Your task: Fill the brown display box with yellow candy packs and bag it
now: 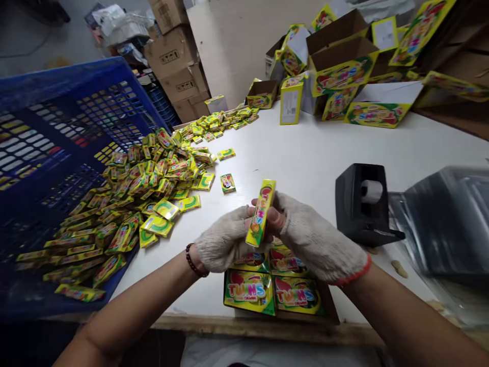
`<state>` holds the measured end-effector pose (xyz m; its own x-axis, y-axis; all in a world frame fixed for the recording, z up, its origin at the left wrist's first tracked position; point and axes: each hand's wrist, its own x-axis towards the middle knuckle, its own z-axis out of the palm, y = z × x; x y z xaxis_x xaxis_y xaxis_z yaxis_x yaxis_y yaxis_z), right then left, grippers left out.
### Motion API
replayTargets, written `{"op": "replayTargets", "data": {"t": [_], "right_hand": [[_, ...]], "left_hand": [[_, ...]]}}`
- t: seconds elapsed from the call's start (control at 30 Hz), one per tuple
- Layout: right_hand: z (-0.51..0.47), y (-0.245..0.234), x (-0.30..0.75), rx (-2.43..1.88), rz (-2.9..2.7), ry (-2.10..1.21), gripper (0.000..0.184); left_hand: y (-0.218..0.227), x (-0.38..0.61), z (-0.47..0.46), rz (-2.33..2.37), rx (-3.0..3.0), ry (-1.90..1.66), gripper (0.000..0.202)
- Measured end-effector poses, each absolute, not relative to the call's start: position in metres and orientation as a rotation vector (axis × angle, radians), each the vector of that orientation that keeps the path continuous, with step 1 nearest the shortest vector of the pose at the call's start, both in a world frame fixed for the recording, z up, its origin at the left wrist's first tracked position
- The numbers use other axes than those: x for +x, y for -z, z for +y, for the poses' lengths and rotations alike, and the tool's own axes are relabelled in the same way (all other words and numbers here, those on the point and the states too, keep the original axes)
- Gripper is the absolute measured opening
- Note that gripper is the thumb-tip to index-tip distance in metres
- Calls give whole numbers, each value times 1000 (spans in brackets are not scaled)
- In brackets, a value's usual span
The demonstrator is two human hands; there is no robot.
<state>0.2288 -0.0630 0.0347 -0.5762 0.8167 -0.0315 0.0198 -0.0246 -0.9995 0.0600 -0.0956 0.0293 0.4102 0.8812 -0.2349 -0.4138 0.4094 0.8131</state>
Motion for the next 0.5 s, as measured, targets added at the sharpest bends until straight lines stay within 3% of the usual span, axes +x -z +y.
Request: {"op": "replayTargets", "data": {"t": [0.07,0.17,0.23,0.3,0.33,0.5], "right_hand": [[-63,-40,238,-928,-1534,-1660,57],[-61,-54,263,-1118,-1844,-1533,35],[-59,-63,272,-1330,-2266,-1437,18],[-59,-67,268,-1493,-2719,-1272,11],[-60,-67,261,-1521,-2926,-1160,12],[-67,-43,215,-1407,-3517,-895,33]], "left_hand": [[-24,55,-93,959,972,-947,33],[-9,13,-77,1498,1599,-928,14],[3,-29,-60,1847,1939,-728,14],[15,-70,-41,2173,2081,-233,26],[20,-88,-33,2282,2065,93,28],[30,-131,-19,2385,1990,387,35]]}}
